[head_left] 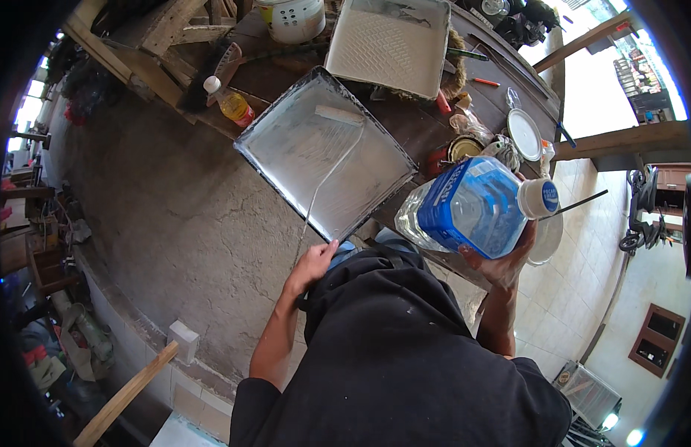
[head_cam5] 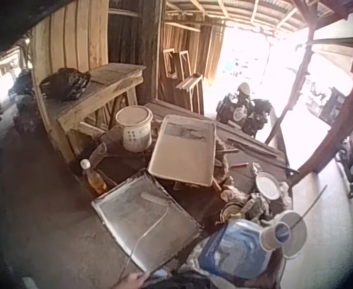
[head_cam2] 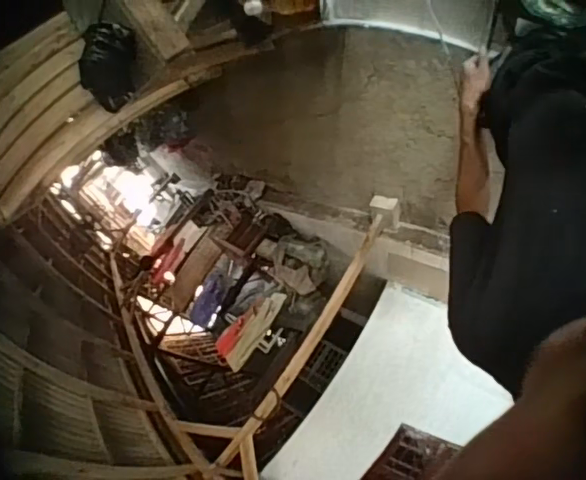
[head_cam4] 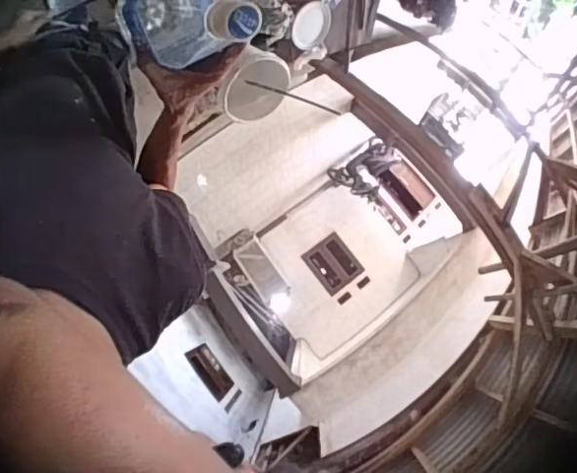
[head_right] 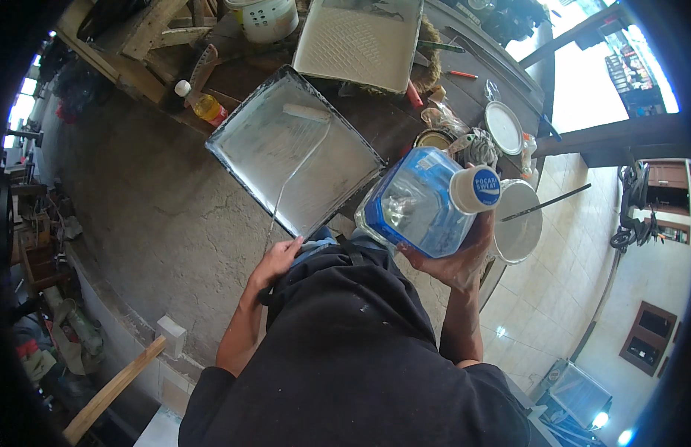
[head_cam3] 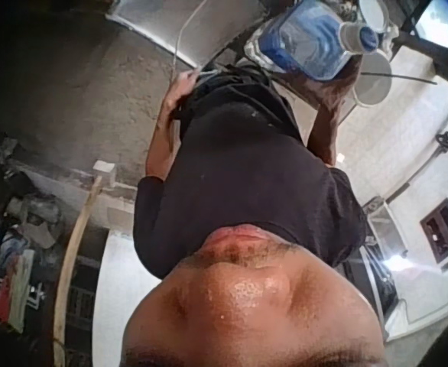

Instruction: Mix white paint in a bucket and pour it into a paint tray.

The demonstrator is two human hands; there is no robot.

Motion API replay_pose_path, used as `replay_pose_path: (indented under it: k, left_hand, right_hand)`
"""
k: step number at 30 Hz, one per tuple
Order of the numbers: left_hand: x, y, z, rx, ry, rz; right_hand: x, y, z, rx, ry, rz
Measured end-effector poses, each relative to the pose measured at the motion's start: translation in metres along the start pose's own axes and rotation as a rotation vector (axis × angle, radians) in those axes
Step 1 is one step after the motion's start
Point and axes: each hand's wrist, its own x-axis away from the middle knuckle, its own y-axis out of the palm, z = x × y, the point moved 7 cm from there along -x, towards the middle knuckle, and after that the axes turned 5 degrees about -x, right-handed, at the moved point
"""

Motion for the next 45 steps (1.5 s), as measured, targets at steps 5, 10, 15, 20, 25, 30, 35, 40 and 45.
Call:
replay_pose_path:
  k: [5,10,15,20,25,30,35,40,45]
  left_hand:
    - [0.068,-0.02,0.067,-0.414,0.123,0.166]
    - [0.124,-0.027,0.195,-0.108,0.829,0.212]
    - [0.156,0.005,0.287,-0.196,1.307,0.15]
    - [0.141,0.04,0.291,-0.081,1.358,-0.23]
    - [0.144,0.042,0.291,-0.229,1.257,-0.036]
    - [0.135,0.044,0.287,0.201,1.207,0.057]
    - [0.138,0.038,0.279,0.142,1.214,-0.087]
    - [0.148,0.02,0.279,-0.067,1.148,0.135]
    - [0.157,0.015,0.278,-0.265,1.174,0.465]
  right_hand:
    - [0.004,-0.001,-0.002,-0.021,-0.038,-0.075]
    - [0.004,0.019,-0.013,-0.023,-0.058,-0.246]
    - [0.021,0.029,0.007,-0.06,0.159,-0.303]
    - [0.037,0.025,0.011,-0.009,0.166,-0.289]
    - [0.029,0.028,-0.005,0.083,0.068,-0.268]
    - [0.034,0.031,0.0,0.139,0.144,-0.276]
    - [0.039,0.032,0.006,0.011,0.181,-0.228]
    - [0.04,0.039,0.006,0.067,0.182,-0.26]
    - [0.038,0.045,0.004,0.105,0.158,-0.257]
